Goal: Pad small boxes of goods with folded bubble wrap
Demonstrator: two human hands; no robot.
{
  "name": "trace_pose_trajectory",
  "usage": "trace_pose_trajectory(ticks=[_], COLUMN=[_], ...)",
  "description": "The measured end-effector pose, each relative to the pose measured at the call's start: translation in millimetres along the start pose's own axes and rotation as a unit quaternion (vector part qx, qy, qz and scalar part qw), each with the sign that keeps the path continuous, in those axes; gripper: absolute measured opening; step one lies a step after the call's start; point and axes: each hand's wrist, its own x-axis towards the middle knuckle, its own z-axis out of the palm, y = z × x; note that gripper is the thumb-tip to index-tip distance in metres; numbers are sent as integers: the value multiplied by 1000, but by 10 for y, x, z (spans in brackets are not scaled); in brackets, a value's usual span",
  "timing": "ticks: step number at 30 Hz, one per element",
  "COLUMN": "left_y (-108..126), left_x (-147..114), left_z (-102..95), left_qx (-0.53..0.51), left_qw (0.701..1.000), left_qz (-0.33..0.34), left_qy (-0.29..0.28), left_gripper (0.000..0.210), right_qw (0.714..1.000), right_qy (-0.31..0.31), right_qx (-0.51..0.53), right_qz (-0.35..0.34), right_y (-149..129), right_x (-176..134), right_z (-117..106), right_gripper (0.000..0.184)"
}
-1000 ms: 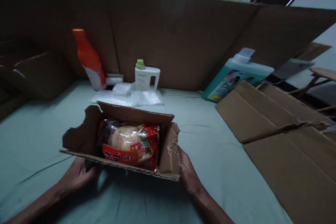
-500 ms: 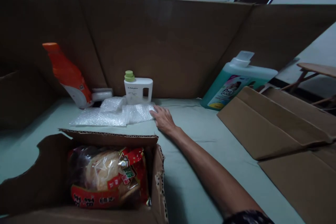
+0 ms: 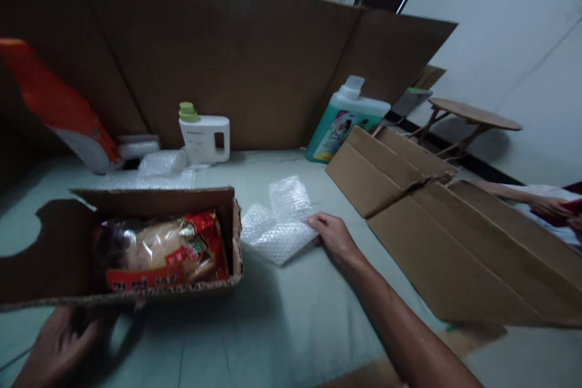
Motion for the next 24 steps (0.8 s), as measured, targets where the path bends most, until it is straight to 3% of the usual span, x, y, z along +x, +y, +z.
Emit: trace_pose_trajectory(ticks=[3, 6, 8, 11, 12, 15, 18, 21, 24], left_y=[145, 271, 339, 421, 450, 560, 685, 743, 655], left_x=[71, 92, 56, 30, 52, 241, 553, 815, 862], left_z=[-105, -179, -210, -197, -176, -79, 55, 187, 244], left_qx=[-11, -13, -20, -38, -38, -34, -44, -62, -136], left_qw=[1000, 1000, 999, 998, 997, 998, 998, 998, 990], left_qz=[-8, -9, -15, -39, -46, -46, -25, -11, -8], left_qy=[-11, -23, -34, -43, -44, -31, -29, -31, -30], left_gripper=[43, 45, 48, 52, 52, 49, 52, 57, 67], right_qw=[996, 980, 981, 961, 949, 945, 963, 972, 964], right_qy=[76, 165, 96, -120, -162, -153, -110, -118, -102], right_qx=[-49, -101, -96, -27, -3, 36, 42, 17, -70], right_qz=[21, -48, -139, -249, -269, -287, -244, -204, -237], right_y=[137, -6, -224, -543, -621, -777, -889, -944, -822], right_x=[-277, -548, -760, -989, -1005, -858, -557, -298, -146], right_z=[-198, -235, -107, 305, 466, 864, 1050, 1041, 853], right_gripper=[38, 44, 44, 56, 63, 64, 58, 59, 61])
